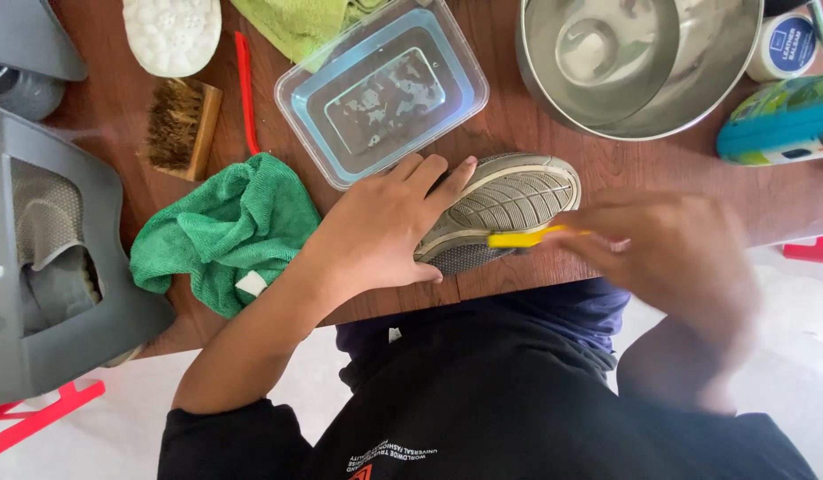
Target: The person cleans the sole of a sneaker using a yellow brush and a red brush, dipping them into a container of water. They also wipe the shoe with a green cloth.
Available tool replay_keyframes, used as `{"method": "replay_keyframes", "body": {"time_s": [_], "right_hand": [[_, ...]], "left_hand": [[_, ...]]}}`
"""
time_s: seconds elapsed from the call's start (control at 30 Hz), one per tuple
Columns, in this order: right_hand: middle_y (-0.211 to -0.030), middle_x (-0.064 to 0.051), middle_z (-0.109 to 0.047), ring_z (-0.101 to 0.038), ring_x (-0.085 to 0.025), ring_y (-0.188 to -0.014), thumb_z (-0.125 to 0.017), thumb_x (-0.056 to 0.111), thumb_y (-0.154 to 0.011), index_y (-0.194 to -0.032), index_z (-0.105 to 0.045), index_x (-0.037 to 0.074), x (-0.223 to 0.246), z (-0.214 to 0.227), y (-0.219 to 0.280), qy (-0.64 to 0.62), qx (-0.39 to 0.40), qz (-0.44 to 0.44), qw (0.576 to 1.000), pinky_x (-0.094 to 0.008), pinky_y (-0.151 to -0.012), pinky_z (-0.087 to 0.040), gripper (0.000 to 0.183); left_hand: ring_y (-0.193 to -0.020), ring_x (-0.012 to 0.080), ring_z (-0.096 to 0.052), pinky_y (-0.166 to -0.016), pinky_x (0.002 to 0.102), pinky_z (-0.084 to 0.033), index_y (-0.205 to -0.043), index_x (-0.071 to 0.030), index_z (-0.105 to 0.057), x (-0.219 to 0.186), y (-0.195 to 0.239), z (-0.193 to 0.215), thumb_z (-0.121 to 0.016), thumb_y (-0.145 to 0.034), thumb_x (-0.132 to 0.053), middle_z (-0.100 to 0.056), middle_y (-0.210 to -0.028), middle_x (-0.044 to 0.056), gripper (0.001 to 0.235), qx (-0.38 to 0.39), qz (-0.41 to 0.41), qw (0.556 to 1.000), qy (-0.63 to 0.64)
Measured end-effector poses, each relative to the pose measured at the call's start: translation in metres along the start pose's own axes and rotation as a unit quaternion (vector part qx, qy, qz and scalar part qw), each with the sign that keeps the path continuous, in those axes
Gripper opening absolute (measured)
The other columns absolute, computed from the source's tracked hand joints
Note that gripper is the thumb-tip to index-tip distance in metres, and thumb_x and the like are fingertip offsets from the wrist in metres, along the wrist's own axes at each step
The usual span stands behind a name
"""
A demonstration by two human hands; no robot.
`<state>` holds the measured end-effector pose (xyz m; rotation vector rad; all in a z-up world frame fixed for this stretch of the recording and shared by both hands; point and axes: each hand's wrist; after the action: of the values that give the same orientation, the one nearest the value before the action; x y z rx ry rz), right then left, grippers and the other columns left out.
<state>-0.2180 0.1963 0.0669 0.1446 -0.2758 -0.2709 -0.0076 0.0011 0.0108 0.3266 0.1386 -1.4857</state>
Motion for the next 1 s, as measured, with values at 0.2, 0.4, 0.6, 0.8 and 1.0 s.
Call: {"method": "replay_keyframes", "body": {"time_s": [0.2, 0.4, 0.6, 0.8, 1.0], "right_hand": [[-0.091, 0.005, -0.080, -0.073, -0.015, -0.057, -0.069, 0.051, -0.090, -0.097, -0.084, 0.025, 0.005, -0.001, -0.014, -0.034, 0.024, 0.043, 0.998, -0.038, -0.051, -0.062, 0.031], [-0.098, 0.010, -0.079, -0.068, -0.014, -0.059, -0.078, 0.043, -0.088, -0.101, -0.085, 0.026, -0.011, -0.004, -0.001, -0.020, -0.014, 0.012, 1.000, -0.037, -0.054, -0.051, 0.023], [-0.091, 0.008, -0.078, -0.063, -0.009, -0.053, -0.079, 0.035, -0.091, -0.097, -0.085, 0.021, -0.006, -0.006, -0.001, -0.056, -0.036, 0.047, 0.997, -0.032, -0.048, -0.052, 0.016], [-0.082, 0.011, -0.073, -0.060, -0.009, -0.057, -0.078, 0.042, -0.092, -0.095, -0.085, 0.022, 0.001, -0.011, 0.000, -0.023, -0.049, 0.040, 0.998, -0.034, -0.043, -0.045, 0.022], [-0.078, 0.006, -0.075, -0.058, -0.012, -0.052, -0.081, 0.032, -0.088, -0.100, -0.084, 0.016, -0.016, -0.003, 0.003, -0.063, -0.009, 0.030, 0.998, -0.033, -0.051, -0.047, 0.020]], "left_hand": [[-0.113, 0.0282, -0.054, -0.074, 0.041, -0.058, -0.157, -0.005, -0.034, 0.001, -0.001, -0.001, -0.094, -0.061, -0.066, -0.052, -0.127, 0.013, 0.129, 0.005, 0.000, 1.000, 0.010], [-0.108, 0.0270, -0.054, -0.069, 0.041, -0.058, -0.156, -0.005, -0.037, 0.001, 0.000, -0.001, -0.096, -0.057, -0.066, -0.052, -0.120, 0.011, 0.130, -0.014, -0.006, 1.000, 0.009], [-0.109, 0.0264, -0.054, -0.071, 0.040, -0.058, -0.155, -0.005, -0.039, 0.002, 0.000, -0.003, -0.095, -0.059, -0.066, -0.053, -0.122, 0.011, 0.128, -0.022, -0.008, 1.000, 0.007], [-0.106, 0.0260, -0.054, -0.069, 0.039, -0.058, -0.155, -0.005, -0.039, 0.001, -0.001, -0.003, -0.094, -0.058, -0.071, -0.053, -0.120, 0.010, 0.129, -0.012, -0.006, 1.000, -0.006], [-0.105, 0.0265, -0.054, -0.068, 0.040, -0.058, -0.155, -0.005, -0.039, 0.001, -0.001, -0.001, -0.096, -0.057, -0.067, -0.053, -0.121, 0.011, 0.129, -0.015, -0.006, 1.000, 0.008]]}}
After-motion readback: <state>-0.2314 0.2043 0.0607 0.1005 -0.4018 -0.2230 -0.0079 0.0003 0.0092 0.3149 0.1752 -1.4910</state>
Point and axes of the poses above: each hand's wrist, its own y-axis away from the middle knuckle, its own z-axis out of the back of the hand, x = y × z
